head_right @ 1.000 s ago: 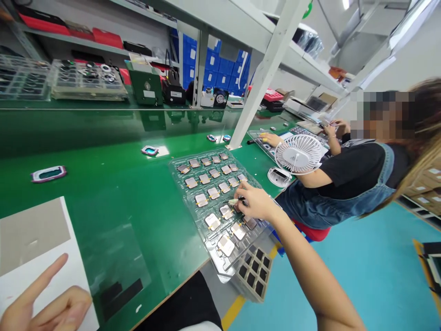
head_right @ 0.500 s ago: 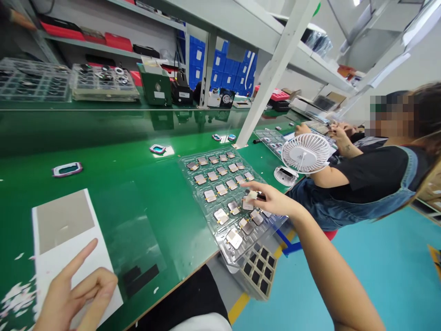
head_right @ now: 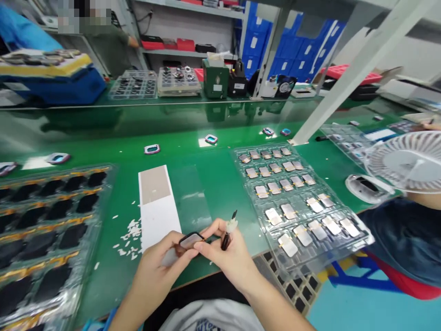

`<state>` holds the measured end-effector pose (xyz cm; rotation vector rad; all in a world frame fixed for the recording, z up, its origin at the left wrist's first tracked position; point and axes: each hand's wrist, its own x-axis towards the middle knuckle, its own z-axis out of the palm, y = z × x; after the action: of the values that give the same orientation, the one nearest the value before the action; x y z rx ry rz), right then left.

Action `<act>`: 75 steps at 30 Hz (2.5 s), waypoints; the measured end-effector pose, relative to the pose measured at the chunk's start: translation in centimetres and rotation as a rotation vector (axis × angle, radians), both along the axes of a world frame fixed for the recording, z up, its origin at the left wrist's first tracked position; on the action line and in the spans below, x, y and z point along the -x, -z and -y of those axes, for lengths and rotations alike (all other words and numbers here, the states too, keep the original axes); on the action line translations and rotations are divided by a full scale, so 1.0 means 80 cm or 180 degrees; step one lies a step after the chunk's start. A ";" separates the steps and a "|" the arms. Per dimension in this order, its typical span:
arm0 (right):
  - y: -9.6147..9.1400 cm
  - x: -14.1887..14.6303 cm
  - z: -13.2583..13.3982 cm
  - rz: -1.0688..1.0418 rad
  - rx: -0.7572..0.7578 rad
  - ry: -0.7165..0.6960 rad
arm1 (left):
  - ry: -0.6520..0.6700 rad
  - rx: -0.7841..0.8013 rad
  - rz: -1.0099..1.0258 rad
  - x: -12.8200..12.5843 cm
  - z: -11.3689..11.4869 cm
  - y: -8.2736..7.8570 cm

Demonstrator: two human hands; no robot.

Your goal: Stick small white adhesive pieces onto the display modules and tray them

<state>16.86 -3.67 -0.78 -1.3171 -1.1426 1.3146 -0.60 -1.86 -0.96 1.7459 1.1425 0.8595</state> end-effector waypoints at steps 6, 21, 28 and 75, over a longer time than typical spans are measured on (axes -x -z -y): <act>0.007 -0.031 -0.019 -0.0576 -0.0854 0.0370 | -0.0336 -0.0368 -0.0219 0.014 0.001 0.001; 0.037 -0.010 -0.009 0.0475 -0.1120 0.0165 | 0.0791 -0.1602 -0.1113 0.024 0.008 0.012; 0.036 -0.009 -0.009 0.0640 -0.1078 0.0235 | 0.0894 -0.1624 -0.1114 0.022 0.006 0.011; -0.015 0.060 -0.002 -0.0295 -0.2175 0.0846 | -0.0239 -0.0459 -0.0145 -0.005 0.000 0.008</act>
<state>12.08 -3.52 0.41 -0.8500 -1.1612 0.6855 -0.22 -1.84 -1.56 1.8578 1.2081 0.9727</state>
